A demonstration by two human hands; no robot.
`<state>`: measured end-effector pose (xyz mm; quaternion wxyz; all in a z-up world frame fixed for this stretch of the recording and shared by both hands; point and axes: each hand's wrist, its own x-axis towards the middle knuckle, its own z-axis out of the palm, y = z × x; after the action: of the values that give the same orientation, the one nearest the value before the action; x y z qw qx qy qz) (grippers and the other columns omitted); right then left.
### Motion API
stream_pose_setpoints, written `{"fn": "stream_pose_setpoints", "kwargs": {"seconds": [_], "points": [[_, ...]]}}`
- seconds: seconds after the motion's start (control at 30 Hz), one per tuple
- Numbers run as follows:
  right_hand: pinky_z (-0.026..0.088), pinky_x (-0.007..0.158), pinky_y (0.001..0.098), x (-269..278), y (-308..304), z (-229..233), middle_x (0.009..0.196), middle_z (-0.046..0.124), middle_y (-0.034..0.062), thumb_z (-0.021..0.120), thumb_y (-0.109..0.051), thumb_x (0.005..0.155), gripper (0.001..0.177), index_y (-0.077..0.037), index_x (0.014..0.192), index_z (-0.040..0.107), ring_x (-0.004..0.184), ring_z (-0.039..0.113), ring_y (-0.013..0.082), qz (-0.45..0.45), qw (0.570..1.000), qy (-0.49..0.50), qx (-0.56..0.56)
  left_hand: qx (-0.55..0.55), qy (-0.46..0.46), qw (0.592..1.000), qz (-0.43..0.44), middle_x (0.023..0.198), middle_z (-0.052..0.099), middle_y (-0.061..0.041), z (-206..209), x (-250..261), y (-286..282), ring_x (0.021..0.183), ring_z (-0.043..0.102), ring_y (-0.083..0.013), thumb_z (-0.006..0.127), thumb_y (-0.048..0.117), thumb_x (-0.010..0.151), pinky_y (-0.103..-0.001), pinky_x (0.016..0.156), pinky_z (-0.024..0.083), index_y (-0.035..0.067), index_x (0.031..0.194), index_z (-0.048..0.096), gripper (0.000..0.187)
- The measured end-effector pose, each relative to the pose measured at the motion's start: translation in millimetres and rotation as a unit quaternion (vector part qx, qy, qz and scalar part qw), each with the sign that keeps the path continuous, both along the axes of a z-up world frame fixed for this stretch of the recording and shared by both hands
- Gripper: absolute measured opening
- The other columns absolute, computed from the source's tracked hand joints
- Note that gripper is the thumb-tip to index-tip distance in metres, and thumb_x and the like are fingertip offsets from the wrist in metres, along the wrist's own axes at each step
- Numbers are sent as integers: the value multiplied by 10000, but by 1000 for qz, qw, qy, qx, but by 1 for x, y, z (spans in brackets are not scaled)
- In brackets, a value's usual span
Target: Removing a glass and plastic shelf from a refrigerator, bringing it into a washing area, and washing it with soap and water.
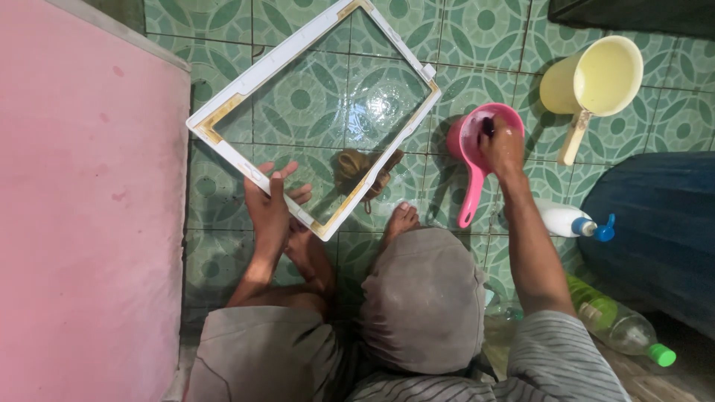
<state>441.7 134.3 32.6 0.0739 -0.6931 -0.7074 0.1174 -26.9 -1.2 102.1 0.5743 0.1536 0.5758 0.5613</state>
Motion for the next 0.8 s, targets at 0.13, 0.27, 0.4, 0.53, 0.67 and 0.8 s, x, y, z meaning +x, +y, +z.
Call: {"fn": "stream_pose_setpoints", "kwargs": {"seconds": [0.13,0.27,0.4,0.53,0.67,0.8], "points": [[559,764,471,-28,9,57,944,717,232,770,-201,969,281,-20,1139,639,859,721,405,-21,988,140,64,11,-6,1000,1,1319,651,-253,3,-1,1,858,755,-315,468,159,1087,-384,736,653,38,1367,303,348],[552,766,403,-93,20,59,1135,677,186,647,-230,1049,407,-44,1396,544,879,703,316,-41,956,291,-4,-3,8,1000,-2,1295,671,-238,3,-2,2,851,765,-323,454,154,1088,-385,725,653,49,1348,323,310],[542,907,432,-221,0,35,1200,658,185,624,-214,1016,462,-59,1440,523,1069,673,325,13,964,249,-89,-4,-1,1000,4,1264,680,-229,-3,0,2,832,767,-329,452,150,1081,-391,718,660,59,1342,346,296],[275,1206,568,-247,32,-10,1618,357,230,497,-358,1047,611,-37,1560,415,1501,324,460,322,933,160,-9,-21,9,1000,21,1218,692,-236,-12,-1,-3,775,760,-339,464,155,1086,-404,662,652,59,1301,355,260],[241,1296,542,-184,137,-106,1676,336,204,293,-432,1155,610,-33,1613,358,1568,322,427,205,970,131,16,-2,-10,999,37,1219,688,-242,-19,1,-3,769,759,-336,469,170,1077,-390,655,649,67,1314,360,280],[270,1215,535,-182,120,-103,1648,372,234,376,-385,1118,585,-16,1571,408,1489,348,450,146,978,146,10,22,-25,999,34,1265,669,-254,-13,4,-3,790,754,-326,481,195,1099,-379,669,643,57,1306,354,279]]}}
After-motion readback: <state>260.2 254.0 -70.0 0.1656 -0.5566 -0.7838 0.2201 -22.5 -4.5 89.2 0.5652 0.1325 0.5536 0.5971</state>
